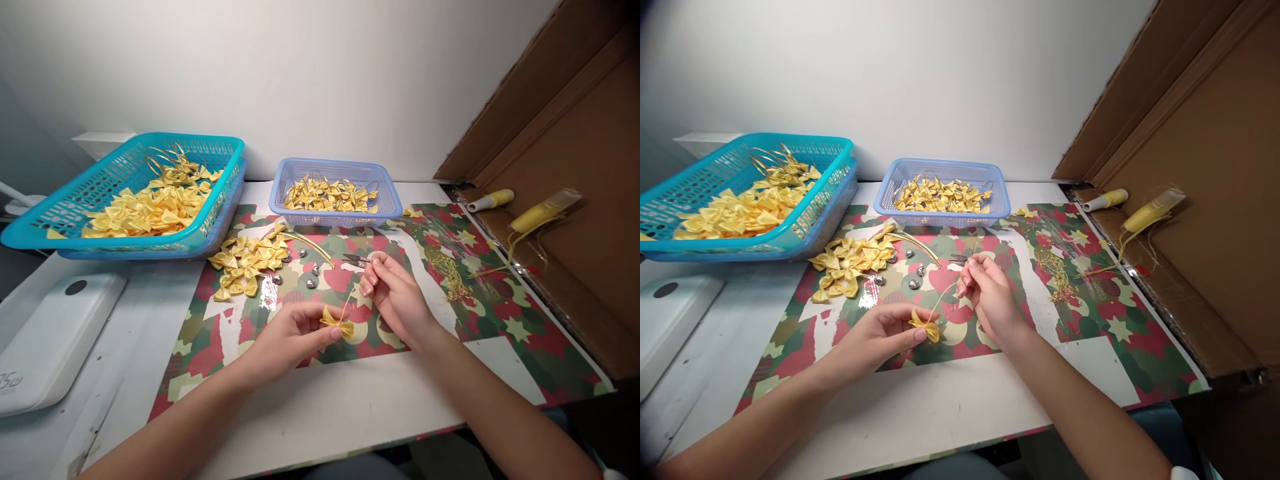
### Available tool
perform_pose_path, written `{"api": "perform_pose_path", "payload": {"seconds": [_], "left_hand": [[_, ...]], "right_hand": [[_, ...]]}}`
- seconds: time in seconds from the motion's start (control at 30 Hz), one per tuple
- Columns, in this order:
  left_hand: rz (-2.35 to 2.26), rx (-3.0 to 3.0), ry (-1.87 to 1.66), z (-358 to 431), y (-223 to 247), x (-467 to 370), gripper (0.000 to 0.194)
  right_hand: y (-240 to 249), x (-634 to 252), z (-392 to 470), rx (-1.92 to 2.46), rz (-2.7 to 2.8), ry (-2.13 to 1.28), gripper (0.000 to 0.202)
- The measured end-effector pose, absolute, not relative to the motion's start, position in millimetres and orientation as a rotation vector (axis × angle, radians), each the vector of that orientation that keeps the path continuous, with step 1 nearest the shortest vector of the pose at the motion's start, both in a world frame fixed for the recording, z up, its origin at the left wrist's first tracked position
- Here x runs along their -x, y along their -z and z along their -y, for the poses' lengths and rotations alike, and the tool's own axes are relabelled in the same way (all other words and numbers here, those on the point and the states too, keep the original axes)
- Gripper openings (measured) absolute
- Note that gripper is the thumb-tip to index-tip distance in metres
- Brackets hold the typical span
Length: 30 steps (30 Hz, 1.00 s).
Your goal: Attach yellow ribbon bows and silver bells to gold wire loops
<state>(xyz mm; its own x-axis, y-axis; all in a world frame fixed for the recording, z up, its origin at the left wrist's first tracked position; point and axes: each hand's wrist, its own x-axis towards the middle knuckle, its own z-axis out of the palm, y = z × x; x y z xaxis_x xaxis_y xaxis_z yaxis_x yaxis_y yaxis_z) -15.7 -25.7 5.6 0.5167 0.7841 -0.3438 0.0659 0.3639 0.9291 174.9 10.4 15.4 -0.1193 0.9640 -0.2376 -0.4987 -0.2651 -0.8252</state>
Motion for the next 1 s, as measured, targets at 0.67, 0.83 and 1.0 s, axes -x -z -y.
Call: {"api": "perform_pose_path", "payload": {"seconds": [0.67, 0.83, 1.0], "left_hand": [[-0.957, -1.553, -0.787, 34.4, -14.1, 12.1, 0.006], [-0.948, -1.668, -0.814, 36.1, -12.9, 12.9, 0.009], [-0.918, -1.840, -0.814, 35.7, -11.3, 14.1, 0.010]], "right_hand": [[-5.9, -173.2, -11.5, 0.976, 0.627, -1.696, 0.027], [-4.8, -174.4, -12.2, 0.945, 0.647, -1.688, 0.026], [-7.2, -174.5, -14.7, 0.924, 0.649, -1.687, 0.027]]}}
